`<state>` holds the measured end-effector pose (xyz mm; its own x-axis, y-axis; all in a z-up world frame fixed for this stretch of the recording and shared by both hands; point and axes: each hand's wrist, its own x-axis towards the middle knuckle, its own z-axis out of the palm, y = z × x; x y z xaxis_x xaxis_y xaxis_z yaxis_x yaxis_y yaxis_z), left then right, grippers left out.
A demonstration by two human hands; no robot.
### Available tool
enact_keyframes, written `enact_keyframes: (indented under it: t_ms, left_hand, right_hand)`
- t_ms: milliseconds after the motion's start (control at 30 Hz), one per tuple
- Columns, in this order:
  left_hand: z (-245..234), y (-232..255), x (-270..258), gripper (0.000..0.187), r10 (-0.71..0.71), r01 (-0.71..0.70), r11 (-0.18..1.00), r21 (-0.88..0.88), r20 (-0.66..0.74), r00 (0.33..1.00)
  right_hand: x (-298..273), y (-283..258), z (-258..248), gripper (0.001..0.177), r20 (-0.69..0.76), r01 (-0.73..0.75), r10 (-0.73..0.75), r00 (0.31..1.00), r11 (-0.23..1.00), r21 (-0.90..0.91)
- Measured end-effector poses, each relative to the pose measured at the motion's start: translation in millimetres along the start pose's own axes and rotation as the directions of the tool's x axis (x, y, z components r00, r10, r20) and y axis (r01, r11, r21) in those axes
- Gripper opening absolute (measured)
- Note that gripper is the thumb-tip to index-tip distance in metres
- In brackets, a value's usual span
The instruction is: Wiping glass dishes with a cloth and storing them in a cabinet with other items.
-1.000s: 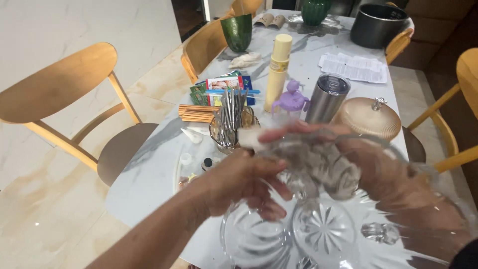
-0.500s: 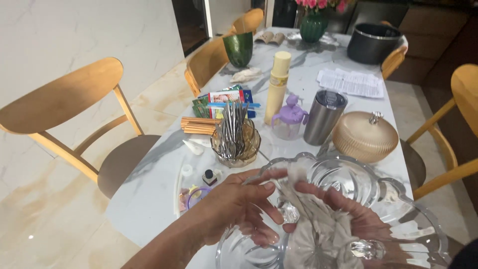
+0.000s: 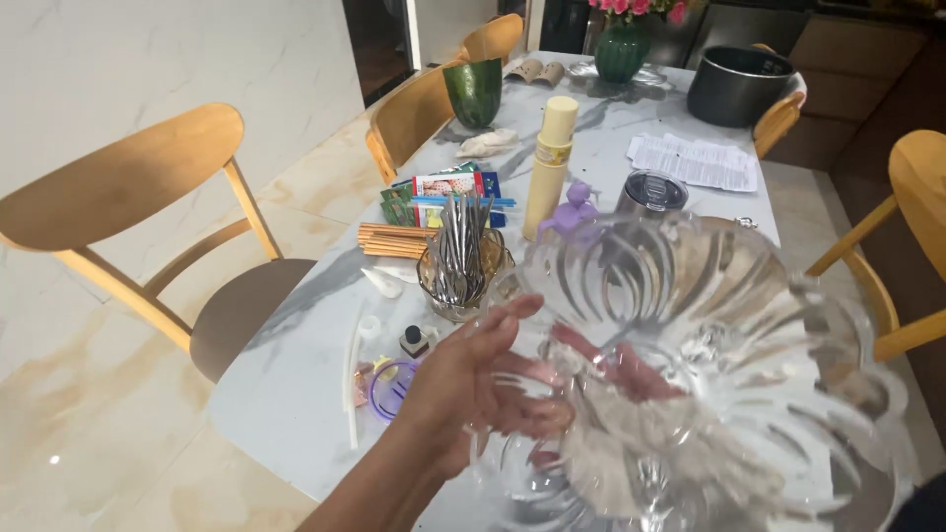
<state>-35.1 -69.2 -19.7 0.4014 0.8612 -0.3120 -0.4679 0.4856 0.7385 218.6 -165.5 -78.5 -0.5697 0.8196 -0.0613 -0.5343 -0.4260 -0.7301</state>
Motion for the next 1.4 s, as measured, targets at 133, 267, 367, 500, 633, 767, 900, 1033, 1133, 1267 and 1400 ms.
enact_keyframes:
  t_ms: [133,267,367,500,633,767,900,1033,1133,1267,1400]
  left_hand:
    - [3,13,10,0.049,0.086,-0.085,0.996,-0.041,0.002,0.996]
    - [8,30,17,0.049,0.119,-0.122,0.991,-0.059,-0.054,0.991]
    - [15,40,24,0.050,0.175,-0.171,0.984,0.042,-0.135,0.975]
    - [22,45,31,0.049,0.241,-0.243,0.970,0.011,-0.163,0.957]
    - [26,45,28,0.049,0.247,-0.249,0.968,0.018,-0.190,0.950]
    - [13,33,45,0.048,0.245,-0.240,0.969,0.051,-0.230,0.942]
    - [11,28,50,0.044,0.229,-0.238,0.971,0.007,-0.300,0.926]
    - [13,35,52,0.042,0.328,-0.321,0.944,0.080,-0.358,0.874]
    - [3,37,64,0.037,0.446,-0.409,0.895,0.180,-0.298,0.844]
    - [0,42,72,0.036,0.418,-0.382,0.905,0.189,-0.220,0.881]
    - [-5,34,91,0.038,0.282,-0.233,0.953,0.191,-0.291,0.914]
  right_hand:
    - [33,-44,19,0.091,-0.013,0.060,-0.061,0.998,0.998,-0.030]
    - [74,-88,20,0.094,-0.026,0.116,-0.118,0.993,0.991,-0.063]
    - [99,-121,5,0.096,-0.029,0.148,-0.152,0.988,0.983,-0.105]
    - [112,-137,-22,0.094,-0.041,0.181,-0.186,0.982,0.979,-0.098]
    - [91,-134,2,0.079,-0.274,0.227,-0.274,0.922,0.955,-0.192]
    - [72,-121,37,0.069,-0.514,0.263,-0.387,0.766,0.917,-0.299]
    - [73,-99,28,0.045,-0.523,0.382,-0.552,0.649,0.831,-0.404]
    - [75,-85,20,0.036,-0.679,0.076,-0.534,0.505,0.811,-0.581]
    - [76,-70,-3,0.038,-0.702,0.055,-0.522,0.484,0.819,-0.571]
    - [71,-79,21,0.041,-0.542,-0.195,-0.765,0.347,0.507,-0.840]
    - [98,-83,27,0.046,0.057,-0.293,-0.904,0.424,-0.197,-0.936]
